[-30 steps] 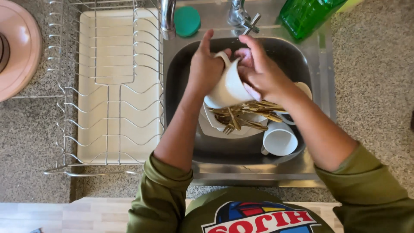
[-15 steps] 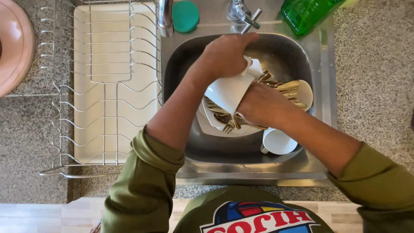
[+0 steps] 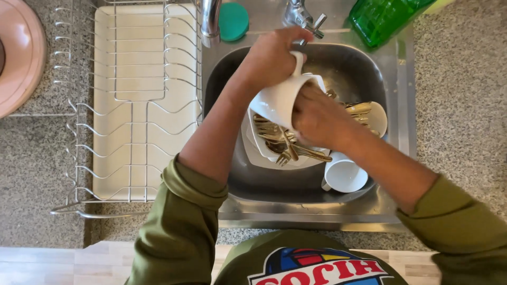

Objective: Washing gold-colored cutlery and white mugs in a kitchen sink using a cloth and running water.

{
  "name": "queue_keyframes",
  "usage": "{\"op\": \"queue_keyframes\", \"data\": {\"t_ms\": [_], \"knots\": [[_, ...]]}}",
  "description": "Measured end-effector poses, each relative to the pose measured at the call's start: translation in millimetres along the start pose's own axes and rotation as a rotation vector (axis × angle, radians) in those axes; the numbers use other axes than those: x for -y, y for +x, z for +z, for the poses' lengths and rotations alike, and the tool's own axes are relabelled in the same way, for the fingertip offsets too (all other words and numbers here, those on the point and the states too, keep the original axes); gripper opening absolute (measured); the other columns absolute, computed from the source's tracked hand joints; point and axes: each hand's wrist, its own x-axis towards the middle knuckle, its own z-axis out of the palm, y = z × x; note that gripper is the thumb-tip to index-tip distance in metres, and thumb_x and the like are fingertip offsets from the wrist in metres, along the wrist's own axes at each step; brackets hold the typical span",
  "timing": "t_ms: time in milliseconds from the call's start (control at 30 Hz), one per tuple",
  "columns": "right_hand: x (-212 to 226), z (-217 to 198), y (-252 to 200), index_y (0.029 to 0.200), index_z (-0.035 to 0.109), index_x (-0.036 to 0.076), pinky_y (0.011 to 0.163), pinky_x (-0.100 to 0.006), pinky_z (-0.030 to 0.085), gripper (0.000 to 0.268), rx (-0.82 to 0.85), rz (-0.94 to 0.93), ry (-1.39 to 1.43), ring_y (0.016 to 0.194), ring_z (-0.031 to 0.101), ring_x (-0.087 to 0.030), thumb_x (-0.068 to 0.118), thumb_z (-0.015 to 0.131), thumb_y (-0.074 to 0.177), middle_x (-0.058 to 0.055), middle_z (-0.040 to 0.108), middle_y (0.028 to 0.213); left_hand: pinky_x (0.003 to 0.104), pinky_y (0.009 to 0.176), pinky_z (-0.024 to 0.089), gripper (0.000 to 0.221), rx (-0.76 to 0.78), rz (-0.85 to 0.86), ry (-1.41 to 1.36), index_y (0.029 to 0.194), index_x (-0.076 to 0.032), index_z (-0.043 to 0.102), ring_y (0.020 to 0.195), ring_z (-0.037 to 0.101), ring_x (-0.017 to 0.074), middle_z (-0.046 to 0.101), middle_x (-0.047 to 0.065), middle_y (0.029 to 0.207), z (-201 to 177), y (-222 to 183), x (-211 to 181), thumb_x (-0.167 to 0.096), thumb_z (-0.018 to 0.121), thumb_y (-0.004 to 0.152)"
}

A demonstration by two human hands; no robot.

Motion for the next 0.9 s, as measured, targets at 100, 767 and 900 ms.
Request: {"op": "queue_keyframes", "data": {"t_ms": [100,767,900], "knots": [[-3.7,11.6,-3.2,0.115,0.075,0.003,0.109,-0.048,0.047,0.056,0.08,-0.331,-0.641,0.113,0.064,-0.037,0.008,0.079,0.059,-0.014,0.075,0.107,0.045,0.088,0.053,0.053,0.181,0.01,0.125,0.115,-0.021,0.072,0.109,0.068,0.029,0.077,0.005,0.117,8.8,-2.1,-3.1,-0.002,0.046,0.073],[-51.6,-23.7,14.5,0.107,0.057,0.014,0.051,-0.03,0.046,0.017,-0.209,0.761,0.524,0.061,0.057,-0.014,0.029,0.05,0.112,-0.005,0.063,0.082,0.024,0.049,0.028,0.045,-0.528,-0.466,-1.045,0.105,-0.012,0.067,0.062,0.041,0.0077,0.062,0.0,0.077,20.5,-106.1,-1.7,0.015,0.04,0.082],[-0.8,-37.1,28.5,0.123,0.059,0.01,0.079,-0.054,0.053,0.031,0.08,0.796,-0.08,0.095,0.072,-0.044,0.023,0.063,0.095,-0.022,0.072,0.101,0.023,0.056,0.053,0.048,-0.572,-0.556,-1.291,0.121,-0.011,0.061,0.072,0.065,0.0149,0.06,0.002,0.086,57.0,-117.1,24.2,0.009,0.039,0.084]]}}
